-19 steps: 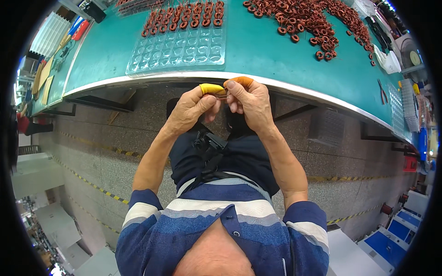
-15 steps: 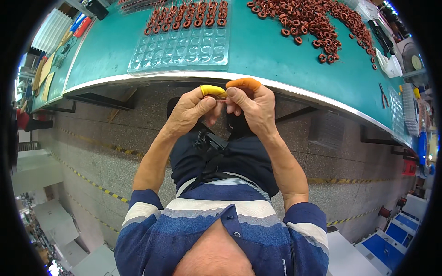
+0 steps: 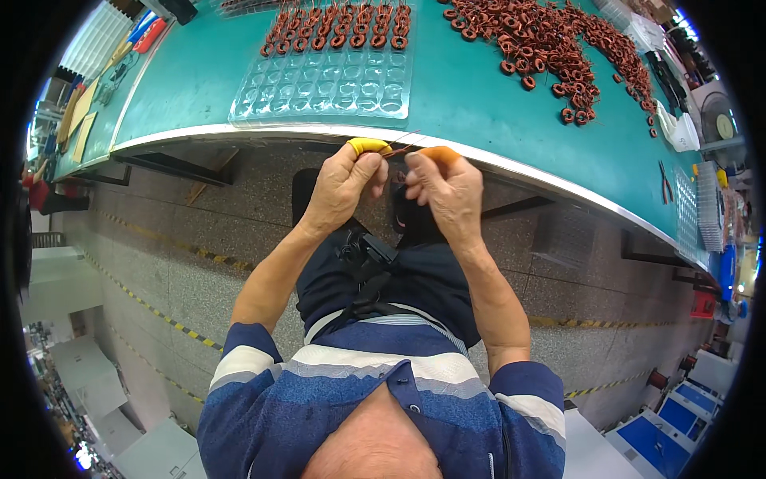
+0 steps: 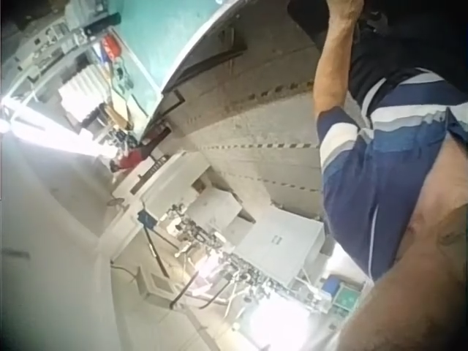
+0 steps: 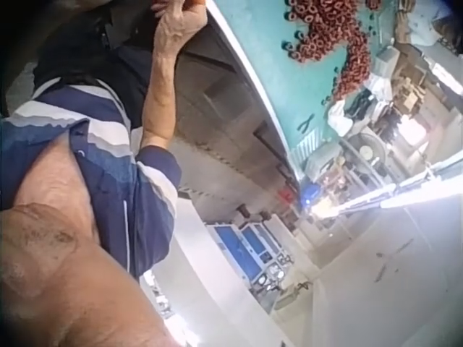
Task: Picking up small copper-wired toroid coils from a pile and placing them into designated slots on a plastic tray.
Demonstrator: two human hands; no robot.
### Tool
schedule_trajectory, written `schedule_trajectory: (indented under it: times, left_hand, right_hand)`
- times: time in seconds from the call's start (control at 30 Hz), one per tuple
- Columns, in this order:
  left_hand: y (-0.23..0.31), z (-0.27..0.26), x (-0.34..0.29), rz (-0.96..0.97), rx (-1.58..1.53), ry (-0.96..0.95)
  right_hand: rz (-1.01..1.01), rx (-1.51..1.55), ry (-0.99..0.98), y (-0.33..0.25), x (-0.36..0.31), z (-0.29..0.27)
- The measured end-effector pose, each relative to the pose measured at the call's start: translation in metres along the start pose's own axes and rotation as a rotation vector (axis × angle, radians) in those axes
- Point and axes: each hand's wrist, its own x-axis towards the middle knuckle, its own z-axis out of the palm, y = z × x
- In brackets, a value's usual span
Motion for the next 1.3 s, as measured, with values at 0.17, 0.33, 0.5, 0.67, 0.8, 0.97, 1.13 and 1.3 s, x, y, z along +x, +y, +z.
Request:
schedule_trajectory:
  times: [0.17, 0.33, 0.5, 0.67, 0.8, 0.97, 1.13, 1.3]
  left_hand:
    - [0.013, -0.004, 0.007, 0.213, 0.439, -0.083]
    - [0.038, -0.029, 0.01, 0.167, 0.528, -0.356]
    - [0.049, -0.033, 0.015, 0.276, 0.84, -0.493]
    - [0.033, -0.034, 0.014, 0.711, 1.341, -0.551]
    - [0.026, -0.033, 0.008, 0.739, 1.456, -0.623]
    - [0.001, -0.028, -0.01, 0.567, 1.168, -0.23]
    - [-0.001, -0.008, -0.025, 0.113, 0.016, 0.039]
    - [-0.005, 0.006, -0.03, 0.189, -0.445, 0.022]
  right_hand:
    - [0.137, 0.116, -0.134, -0.003, 0.007, 0.009]
    - [0.363, 0.351, -0.312, -0.004, 0.012, 0.0]
    - [0.434, 0.387, -0.376, 0.001, 0.016, -0.002]
    - [0.483, 0.198, -0.304, 0.0, 0.017, 0.004]
    - [0.51, 0.138, -0.266, 0.011, 0.016, 0.008]
    - [0.444, 0.091, -0.187, 0.009, 0.011, 0.02]
    - [0.32, 0.221, -0.115, -0.022, 0.003, 0.028]
    - [0.336, 0.323, -0.231, -0.019, 0.006, 0.028]
